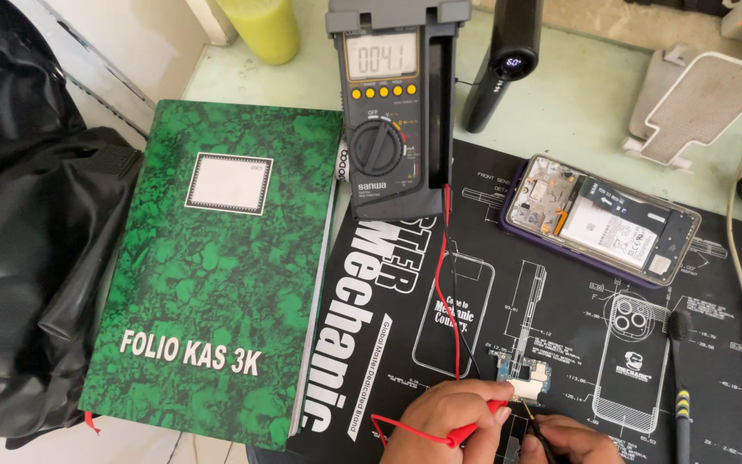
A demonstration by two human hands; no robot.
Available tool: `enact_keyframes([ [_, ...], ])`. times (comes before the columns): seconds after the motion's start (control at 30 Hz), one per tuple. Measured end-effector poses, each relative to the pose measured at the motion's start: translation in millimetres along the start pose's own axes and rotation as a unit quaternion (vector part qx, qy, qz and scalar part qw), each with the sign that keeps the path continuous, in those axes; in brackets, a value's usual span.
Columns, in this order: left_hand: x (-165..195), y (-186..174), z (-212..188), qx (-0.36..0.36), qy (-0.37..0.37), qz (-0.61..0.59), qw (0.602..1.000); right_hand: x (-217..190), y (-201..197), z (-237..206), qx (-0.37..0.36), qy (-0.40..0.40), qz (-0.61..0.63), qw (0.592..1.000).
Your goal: The person uses a multimeter to test a small electronic component, likely a charging port, by touching its contacts with the probes. They repeatedly check the multimeter display and adjust the probes on the component throughout the clip.
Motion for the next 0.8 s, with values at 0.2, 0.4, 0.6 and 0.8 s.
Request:
enact_keyframes([
  [0.2,4,-1,1,-0.003,-0.006,0.004,1.000,-3,-5,-4,-0.021,0.019,-0.046,0.999],
  [0.4,3,0,1,-0.010,-0.017,0.004,1.000,-12,-8,-7,-0.005,0.036,-0.084,0.996],
  [0.6,5,-1,2,-0.012,-0.011,-0.008,1.000,39,-30,-21,-0.065,0.067,-0.031,0.995],
  [0.8,6,0,6,-0.028,-0.008,-0.008,1.000,20,-65,54,-0.305,0.013,-0.122,0.944],
])
Point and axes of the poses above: each hand's wrist, its own z-axis towards the middle knuckle, its own y-axis out of the palm, x = y × z, the point moved 6 cm from there along z, towards the middle knuckle, and after that the axes turned 10 degrees about x, right-handed, at the moved point
